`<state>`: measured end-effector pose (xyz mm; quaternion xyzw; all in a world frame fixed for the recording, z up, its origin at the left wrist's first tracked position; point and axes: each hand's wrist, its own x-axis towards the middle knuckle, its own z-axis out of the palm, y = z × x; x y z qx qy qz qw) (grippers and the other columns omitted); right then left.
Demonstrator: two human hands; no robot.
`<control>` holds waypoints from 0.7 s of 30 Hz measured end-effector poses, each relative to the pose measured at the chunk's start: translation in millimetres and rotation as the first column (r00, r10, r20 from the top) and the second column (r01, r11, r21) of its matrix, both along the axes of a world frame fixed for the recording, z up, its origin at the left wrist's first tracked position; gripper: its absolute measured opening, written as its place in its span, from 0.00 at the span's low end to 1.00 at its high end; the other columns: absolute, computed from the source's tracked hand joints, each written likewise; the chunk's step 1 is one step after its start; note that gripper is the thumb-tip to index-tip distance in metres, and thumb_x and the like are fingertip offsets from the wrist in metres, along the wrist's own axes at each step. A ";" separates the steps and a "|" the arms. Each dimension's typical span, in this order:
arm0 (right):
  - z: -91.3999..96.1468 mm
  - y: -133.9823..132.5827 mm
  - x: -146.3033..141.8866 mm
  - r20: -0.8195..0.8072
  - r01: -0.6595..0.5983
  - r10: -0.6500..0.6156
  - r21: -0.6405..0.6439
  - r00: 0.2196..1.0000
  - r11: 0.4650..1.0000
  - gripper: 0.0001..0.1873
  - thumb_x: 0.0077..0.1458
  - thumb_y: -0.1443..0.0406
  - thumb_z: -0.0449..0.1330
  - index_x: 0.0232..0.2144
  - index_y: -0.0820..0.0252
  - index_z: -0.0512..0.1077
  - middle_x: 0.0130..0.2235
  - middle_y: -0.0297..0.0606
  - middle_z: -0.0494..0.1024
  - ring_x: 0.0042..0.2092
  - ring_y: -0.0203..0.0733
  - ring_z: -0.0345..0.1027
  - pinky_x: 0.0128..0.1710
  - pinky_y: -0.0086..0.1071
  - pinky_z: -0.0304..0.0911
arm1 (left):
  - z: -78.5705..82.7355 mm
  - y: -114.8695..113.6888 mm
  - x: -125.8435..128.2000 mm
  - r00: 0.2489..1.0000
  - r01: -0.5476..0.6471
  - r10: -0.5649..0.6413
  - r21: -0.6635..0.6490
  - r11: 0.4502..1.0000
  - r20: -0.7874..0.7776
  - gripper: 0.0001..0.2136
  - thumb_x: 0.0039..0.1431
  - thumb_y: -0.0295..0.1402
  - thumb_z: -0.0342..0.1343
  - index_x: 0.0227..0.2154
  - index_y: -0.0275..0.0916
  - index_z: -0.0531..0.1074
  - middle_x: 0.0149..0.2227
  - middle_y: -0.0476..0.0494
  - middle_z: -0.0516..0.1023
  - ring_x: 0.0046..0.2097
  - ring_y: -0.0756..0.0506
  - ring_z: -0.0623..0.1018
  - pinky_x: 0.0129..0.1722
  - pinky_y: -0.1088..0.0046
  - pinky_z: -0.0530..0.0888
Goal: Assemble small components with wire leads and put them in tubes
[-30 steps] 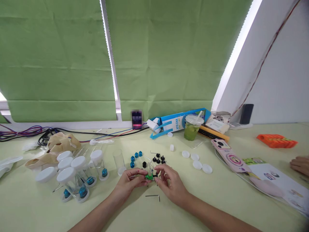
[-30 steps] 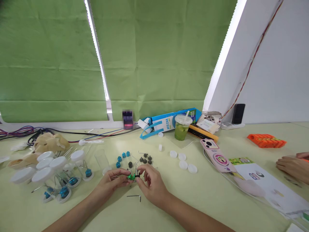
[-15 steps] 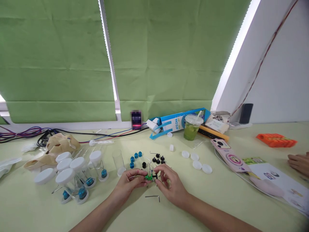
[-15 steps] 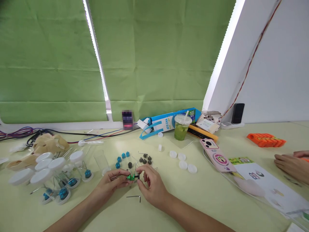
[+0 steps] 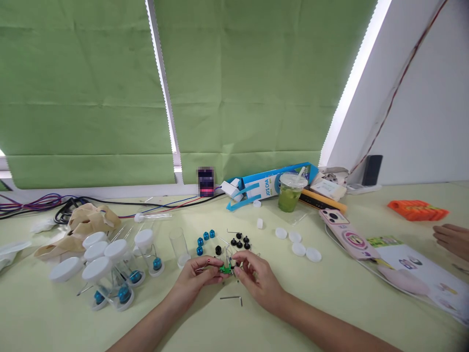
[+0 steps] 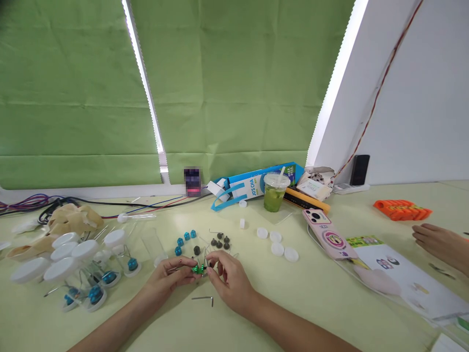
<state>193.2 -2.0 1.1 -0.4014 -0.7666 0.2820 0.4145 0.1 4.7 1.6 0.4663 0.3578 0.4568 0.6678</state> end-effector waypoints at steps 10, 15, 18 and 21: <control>2.2 -2.5 0.7 0.001 -0.003 0.002 0.040 1.000 0.999 0.16 0.47 0.71 0.55 0.41 0.57 0.63 0.39 0.37 0.66 0.28 0.32 0.57 0.23 0.25 0.58 | -1.0 -0.3 -0.8 1.000 0.009 -0.009 0.006 1.000 0.004 0.08 0.49 0.31 0.59 0.32 0.33 0.75 0.33 0.39 0.78 0.37 0.41 0.78 0.41 0.65 0.72; -1.2 -1.5 0.5 -0.025 -0.010 0.011 0.056 1.000 0.998 0.17 0.46 0.73 0.53 0.41 0.56 0.63 0.39 0.38 0.66 0.28 0.32 0.57 0.23 0.25 0.58 | 1.8 -1.7 -0.4 1.000 -0.003 0.003 0.002 1.000 0.005 0.08 0.48 0.32 0.59 0.31 0.33 0.75 0.33 0.39 0.78 0.37 0.40 0.78 0.41 0.64 0.72; -1.7 -1.0 0.1 -0.025 -0.007 0.009 0.053 1.000 0.999 0.16 0.47 0.73 0.53 0.40 0.56 0.63 0.37 0.37 0.66 0.28 0.32 0.57 0.23 0.25 0.57 | 3.2 -1.6 0.0 1.000 -0.006 0.006 -0.008 1.000 0.003 0.08 0.47 0.32 0.60 0.30 0.34 0.76 0.32 0.40 0.79 0.37 0.40 0.78 0.41 0.64 0.72; -0.6 -1.3 -0.1 -0.016 -0.009 0.009 0.048 1.000 0.999 0.15 0.48 0.72 0.53 0.40 0.56 0.63 0.37 0.36 0.66 0.28 0.32 0.58 0.22 0.25 0.57 | 3.3 -1.0 0.2 1.000 -0.004 0.004 -0.009 1.000 0.010 0.08 0.47 0.32 0.60 0.30 0.34 0.76 0.32 0.39 0.79 0.36 0.41 0.78 0.41 0.64 0.72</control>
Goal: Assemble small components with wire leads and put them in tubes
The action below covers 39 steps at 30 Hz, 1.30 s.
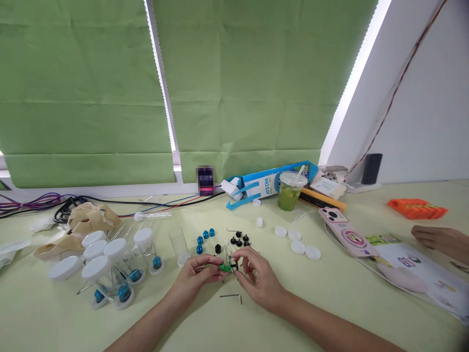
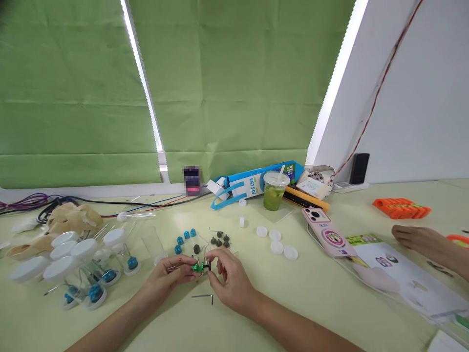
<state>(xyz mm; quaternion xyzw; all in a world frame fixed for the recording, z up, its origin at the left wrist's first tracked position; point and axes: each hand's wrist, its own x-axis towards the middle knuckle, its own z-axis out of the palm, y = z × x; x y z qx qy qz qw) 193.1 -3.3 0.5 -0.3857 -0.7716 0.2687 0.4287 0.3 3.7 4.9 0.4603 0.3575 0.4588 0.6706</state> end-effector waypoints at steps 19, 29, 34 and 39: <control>4.2 -2.9 -0.7 -0.012 0.037 -0.037 0.019 0.999 0.999 0.19 0.45 0.72 0.55 0.42 0.56 0.64 0.42 0.38 0.65 0.28 0.31 0.57 0.24 0.25 0.57 | -1.0 0.2 0.0 1.000 0.000 0.000 -0.009 1.000 -0.009 0.08 0.47 0.32 0.60 0.30 0.33 0.76 0.32 0.38 0.79 0.37 0.39 0.78 0.41 0.63 0.72; -1.6 -0.7 0.2 -0.006 0.024 -0.024 0.025 1.000 0.999 0.20 0.44 0.76 0.52 0.41 0.55 0.63 0.37 0.35 0.66 0.27 0.31 0.55 0.24 0.25 0.56 | -7.3 2.5 -0.9 1.000 0.014 -0.014 0.010 1.000 0.006 0.08 0.48 0.31 0.59 0.31 0.33 0.75 0.32 0.38 0.79 0.37 0.41 0.78 0.42 0.64 0.72; -1.3 -0.4 0.4 0.003 0.021 -0.022 0.025 1.000 0.999 0.19 0.45 0.75 0.53 0.41 0.55 0.63 0.36 0.35 0.66 0.27 0.31 0.55 0.24 0.25 0.56 | -6.3 1.8 -0.8 1.000 0.013 -0.013 0.015 1.000 -0.008 0.08 0.49 0.32 0.59 0.32 0.33 0.75 0.33 0.38 0.79 0.37 0.40 0.78 0.42 0.63 0.72; -1.2 -0.5 0.9 0.009 0.014 -0.014 0.012 1.000 1.000 0.16 0.48 0.73 0.53 0.41 0.56 0.63 0.35 0.35 0.67 0.27 0.31 0.56 0.24 0.25 0.56 | -3.4 1.6 -0.7 1.000 0.016 -0.016 0.004 1.000 -0.006 0.08 0.49 0.31 0.59 0.32 0.33 0.75 0.32 0.38 0.79 0.37 0.41 0.78 0.42 0.64 0.72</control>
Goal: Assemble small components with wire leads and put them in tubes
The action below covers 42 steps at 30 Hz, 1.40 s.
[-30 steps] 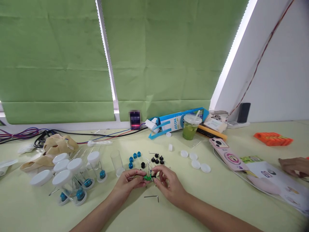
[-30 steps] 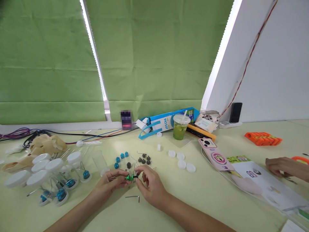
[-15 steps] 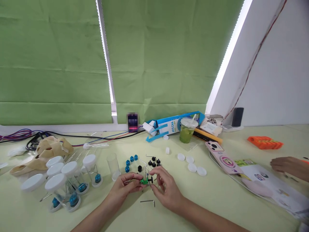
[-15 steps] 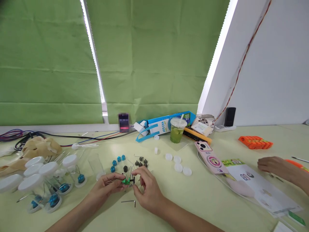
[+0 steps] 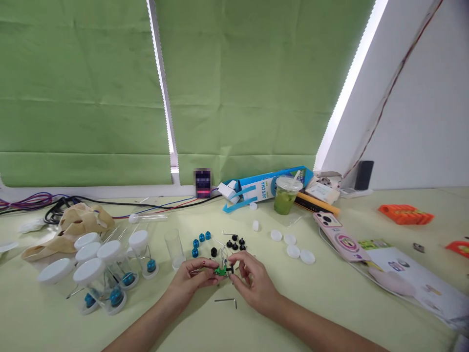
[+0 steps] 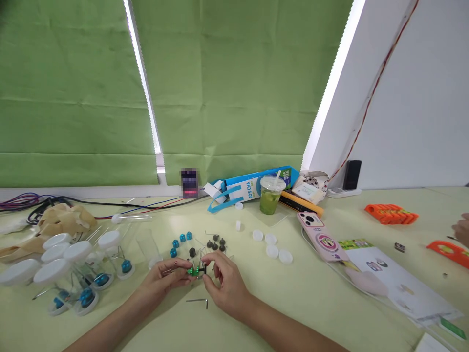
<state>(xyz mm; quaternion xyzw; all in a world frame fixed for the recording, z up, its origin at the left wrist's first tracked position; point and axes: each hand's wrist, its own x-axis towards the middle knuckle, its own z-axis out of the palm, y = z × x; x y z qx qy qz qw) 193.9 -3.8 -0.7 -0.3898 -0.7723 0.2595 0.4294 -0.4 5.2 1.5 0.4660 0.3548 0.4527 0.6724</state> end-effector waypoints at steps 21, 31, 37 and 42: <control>-2.3 2.4 1.1 0.012 -0.012 0.013 -0.088 1.000 0.996 0.10 0.57 0.64 0.50 0.42 0.57 0.63 0.33 0.34 0.69 0.27 0.32 0.58 0.26 0.25 0.56 | -3.3 0.1 -2.2 1.000 0.025 -0.025 0.027 0.999 -0.005 0.08 0.50 0.30 0.58 0.33 0.32 0.75 0.34 0.37 0.79 0.38 0.40 0.78 0.42 0.63 0.71; 1.1 1.8 0.5 0.047 0.004 0.000 -0.076 0.999 0.997 0.09 0.56 0.65 0.50 0.41 0.56 0.64 0.31 0.33 0.68 0.27 0.31 0.56 0.25 0.25 0.55 | -1.8 1.3 -1.1 1.000 0.020 -0.019 0.006 1.000 -0.018 0.10 0.49 0.30 0.58 0.35 0.31 0.75 0.34 0.35 0.79 0.38 0.40 0.78 0.43 0.62 0.71; 5.3 -1.4 -0.3 0.047 0.006 -0.006 0.007 0.999 1.000 0.15 0.48 0.72 0.54 0.40 0.56 0.63 0.37 0.36 0.67 0.27 0.32 0.55 0.25 0.26 0.56 | -0.7 -0.1 -0.8 1.000 0.001 -0.001 0.001 1.000 -0.004 0.09 0.48 0.30 0.59 0.33 0.32 0.76 0.34 0.37 0.79 0.38 0.39 0.78 0.42 0.63 0.72; 3.0 -1.3 -0.5 0.030 -0.002 0.002 0.009 1.000 1.000 0.18 0.45 0.75 0.52 0.40 0.56 0.63 0.38 0.36 0.66 0.27 0.32 0.55 0.24 0.25 0.56 | -0.5 0.2 -0.1 1.000 -0.002 0.001 0.012 1.000 0.005 0.09 0.48 0.30 0.59 0.33 0.32 0.76 0.34 0.38 0.78 0.37 0.39 0.78 0.41 0.64 0.72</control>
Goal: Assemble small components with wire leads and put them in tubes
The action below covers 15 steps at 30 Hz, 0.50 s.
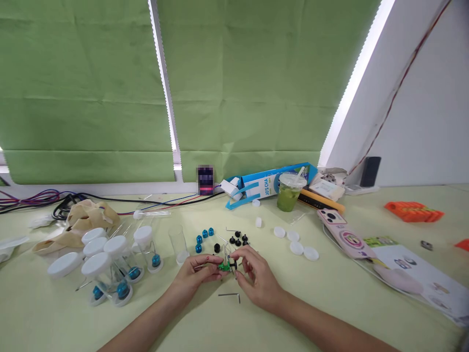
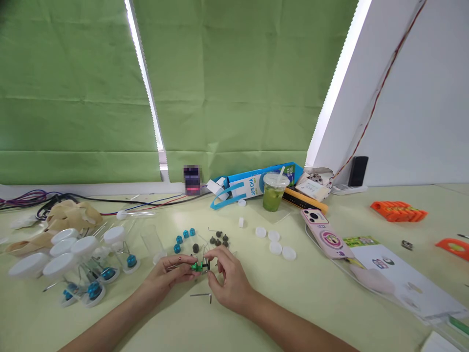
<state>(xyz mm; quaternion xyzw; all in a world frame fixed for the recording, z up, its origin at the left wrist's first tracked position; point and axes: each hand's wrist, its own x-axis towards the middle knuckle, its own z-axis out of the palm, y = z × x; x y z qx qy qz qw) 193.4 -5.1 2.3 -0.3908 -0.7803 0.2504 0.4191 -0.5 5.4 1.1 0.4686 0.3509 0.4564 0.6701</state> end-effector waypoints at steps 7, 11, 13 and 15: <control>-0.1 0.5 0.2 -0.003 -0.009 0.009 0.006 1.000 1.000 0.18 0.46 0.75 0.52 0.40 0.56 0.63 0.36 0.35 0.66 0.27 0.32 0.55 0.24 0.25 0.55 | -3.1 1.3 -1.4 1.000 0.000 0.000 -0.005 1.000 -0.007 0.10 0.48 0.31 0.59 0.33 0.32 0.76 0.34 0.37 0.79 0.37 0.40 0.78 0.42 0.63 0.72; 1.5 0.4 0.3 0.007 -0.008 0.008 0.004 1.000 1.000 0.16 0.47 0.74 0.53 0.40 0.57 0.63 0.34 0.34 0.66 0.27 0.32 0.55 0.24 0.25 0.55 | -1.4 -0.2 -1.2 1.000 -0.001 0.001 -0.004 1.000 -0.015 0.10 0.48 0.31 0.59 0.33 0.32 0.76 0.34 0.37 0.79 0.38 0.40 0.78 0.42 0.63 0.72; 1.5 0.5 0.3 0.011 -0.002 0.002 0.001 1.000 1.000 0.15 0.48 0.73 0.53 0.40 0.57 0.64 0.34 0.34 0.66 0.27 0.32 0.55 0.25 0.25 0.55 | 0.3 -0.9 -0.6 1.000 0.005 -0.005 -0.006 1.000 -0.014 0.10 0.48 0.31 0.59 0.33 0.32 0.76 0.34 0.37 0.79 0.38 0.40 0.78 0.42 0.63 0.72; 1.1 0.7 0.1 0.014 0.003 -0.003 0.000 1.000 1.000 0.14 0.49 0.72 0.53 0.40 0.57 0.64 0.33 0.34 0.66 0.27 0.32 0.55 0.25 0.26 0.55 | 1.6 -1.3 -0.2 1.000 0.011 -0.011 -0.006 1.000 -0.008 0.10 0.47 0.32 0.59 0.33 0.33 0.76 0.34 0.37 0.79 0.38 0.40 0.78 0.42 0.63 0.71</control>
